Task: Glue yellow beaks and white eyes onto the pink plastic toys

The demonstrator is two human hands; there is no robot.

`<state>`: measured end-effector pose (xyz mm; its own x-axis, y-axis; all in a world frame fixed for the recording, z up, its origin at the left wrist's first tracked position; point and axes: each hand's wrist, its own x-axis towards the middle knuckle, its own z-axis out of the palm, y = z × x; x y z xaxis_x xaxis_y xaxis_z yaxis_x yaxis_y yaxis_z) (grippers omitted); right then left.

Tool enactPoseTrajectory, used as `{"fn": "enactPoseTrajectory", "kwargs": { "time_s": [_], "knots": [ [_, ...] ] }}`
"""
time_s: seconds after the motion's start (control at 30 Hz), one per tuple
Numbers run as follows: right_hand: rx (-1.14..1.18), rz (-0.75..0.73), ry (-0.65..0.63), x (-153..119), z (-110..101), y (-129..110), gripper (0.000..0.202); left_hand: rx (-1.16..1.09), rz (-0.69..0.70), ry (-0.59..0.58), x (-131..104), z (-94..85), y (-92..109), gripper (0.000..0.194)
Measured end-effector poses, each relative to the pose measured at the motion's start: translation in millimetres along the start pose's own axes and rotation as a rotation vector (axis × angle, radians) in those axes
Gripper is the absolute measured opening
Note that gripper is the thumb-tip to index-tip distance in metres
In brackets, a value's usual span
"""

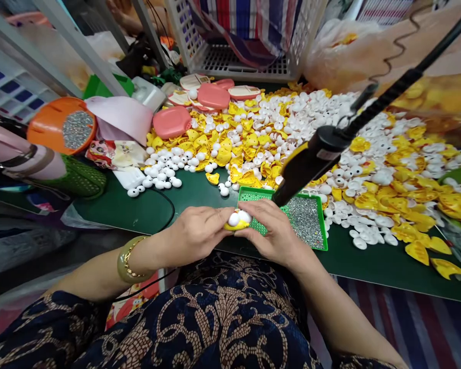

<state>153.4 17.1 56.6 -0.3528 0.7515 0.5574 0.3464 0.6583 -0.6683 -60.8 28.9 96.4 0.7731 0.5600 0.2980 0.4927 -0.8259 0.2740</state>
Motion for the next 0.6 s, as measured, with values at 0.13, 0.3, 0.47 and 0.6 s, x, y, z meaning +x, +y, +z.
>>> {"fn": "enactPoseTrajectory", "kwargs": {
  "time_s": [0.13,0.3,0.47,0.6],
  "knots": [
    [0.023,-0.052,0.025,20,5,-5,0.048,-0.340,-0.176,-0.102,15,-22.5,-3,0.023],
    [-0.258,-0.159,0.302,26,-7,-11,0.044,-0.642,-0.381,-0.183,25,-33.6,-21,0.026],
    [-0.558,-0.059,1.005,40,-58,39,0.095,-0.879,-0.677,-0.090,7,-33.7,-46,0.030],
    [-0.161,0.237,0.722,65,-79,108,0.064,-1.049,-0.906,-0.078,0,-20.5,-58,0.035]
  ]
}}
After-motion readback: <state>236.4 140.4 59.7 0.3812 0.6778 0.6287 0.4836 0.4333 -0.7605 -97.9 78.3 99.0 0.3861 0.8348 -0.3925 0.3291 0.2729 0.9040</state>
